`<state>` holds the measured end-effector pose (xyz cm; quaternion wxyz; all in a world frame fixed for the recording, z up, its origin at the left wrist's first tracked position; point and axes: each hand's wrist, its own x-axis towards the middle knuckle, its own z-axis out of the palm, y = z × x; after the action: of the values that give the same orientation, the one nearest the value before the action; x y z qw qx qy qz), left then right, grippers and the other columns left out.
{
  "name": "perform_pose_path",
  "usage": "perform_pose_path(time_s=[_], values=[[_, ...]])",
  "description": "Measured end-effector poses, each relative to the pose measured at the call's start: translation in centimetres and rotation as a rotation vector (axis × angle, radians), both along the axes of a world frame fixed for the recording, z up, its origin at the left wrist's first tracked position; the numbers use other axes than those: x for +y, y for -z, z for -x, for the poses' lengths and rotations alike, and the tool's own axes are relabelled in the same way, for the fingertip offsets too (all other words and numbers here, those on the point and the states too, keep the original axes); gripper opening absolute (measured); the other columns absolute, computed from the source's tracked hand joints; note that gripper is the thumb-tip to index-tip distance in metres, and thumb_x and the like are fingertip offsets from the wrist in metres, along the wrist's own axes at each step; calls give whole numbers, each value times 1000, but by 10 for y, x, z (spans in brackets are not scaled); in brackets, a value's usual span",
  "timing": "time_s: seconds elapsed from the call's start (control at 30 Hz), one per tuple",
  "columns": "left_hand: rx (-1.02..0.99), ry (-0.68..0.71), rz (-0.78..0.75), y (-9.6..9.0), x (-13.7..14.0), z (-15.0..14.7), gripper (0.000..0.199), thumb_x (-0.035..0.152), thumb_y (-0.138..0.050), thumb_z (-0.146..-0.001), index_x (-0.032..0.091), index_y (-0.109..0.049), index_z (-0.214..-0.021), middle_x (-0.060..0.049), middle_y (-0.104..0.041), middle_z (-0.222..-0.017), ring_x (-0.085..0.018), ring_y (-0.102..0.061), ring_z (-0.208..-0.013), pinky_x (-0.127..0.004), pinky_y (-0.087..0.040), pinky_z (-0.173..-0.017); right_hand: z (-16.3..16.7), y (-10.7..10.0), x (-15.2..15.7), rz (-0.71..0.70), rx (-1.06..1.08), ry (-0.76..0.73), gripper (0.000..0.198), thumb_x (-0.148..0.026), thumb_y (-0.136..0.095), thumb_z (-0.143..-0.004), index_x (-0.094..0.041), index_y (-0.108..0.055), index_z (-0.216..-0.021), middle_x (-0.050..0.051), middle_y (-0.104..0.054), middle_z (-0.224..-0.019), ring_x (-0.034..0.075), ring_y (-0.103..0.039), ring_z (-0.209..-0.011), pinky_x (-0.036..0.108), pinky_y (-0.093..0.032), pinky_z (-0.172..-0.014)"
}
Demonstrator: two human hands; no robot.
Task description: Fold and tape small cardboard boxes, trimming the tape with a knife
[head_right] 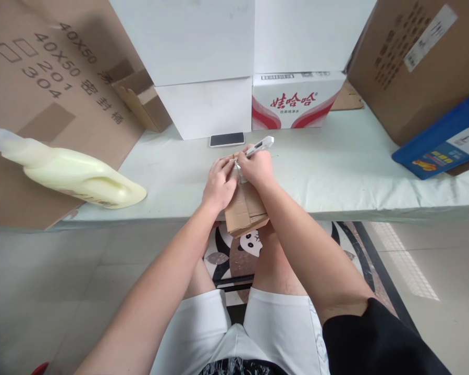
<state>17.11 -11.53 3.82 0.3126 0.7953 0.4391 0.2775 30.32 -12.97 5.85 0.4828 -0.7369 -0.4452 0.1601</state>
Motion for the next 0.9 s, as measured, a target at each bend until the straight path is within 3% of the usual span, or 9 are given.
perform_pose_path(time_s=[0.9], values=[[33, -20, 21, -4, -2, 1, 48, 27, -52, -94, 26, -62, -141, -4, -49, -161, -28, -29, -159, -49, -23, -134, 8, -14, -9, 13, 18, -19, 22, -25, -53, -77, -23, -47, -55, 0, -55, -59, 17, -47, -64, 33, -38, -66]])
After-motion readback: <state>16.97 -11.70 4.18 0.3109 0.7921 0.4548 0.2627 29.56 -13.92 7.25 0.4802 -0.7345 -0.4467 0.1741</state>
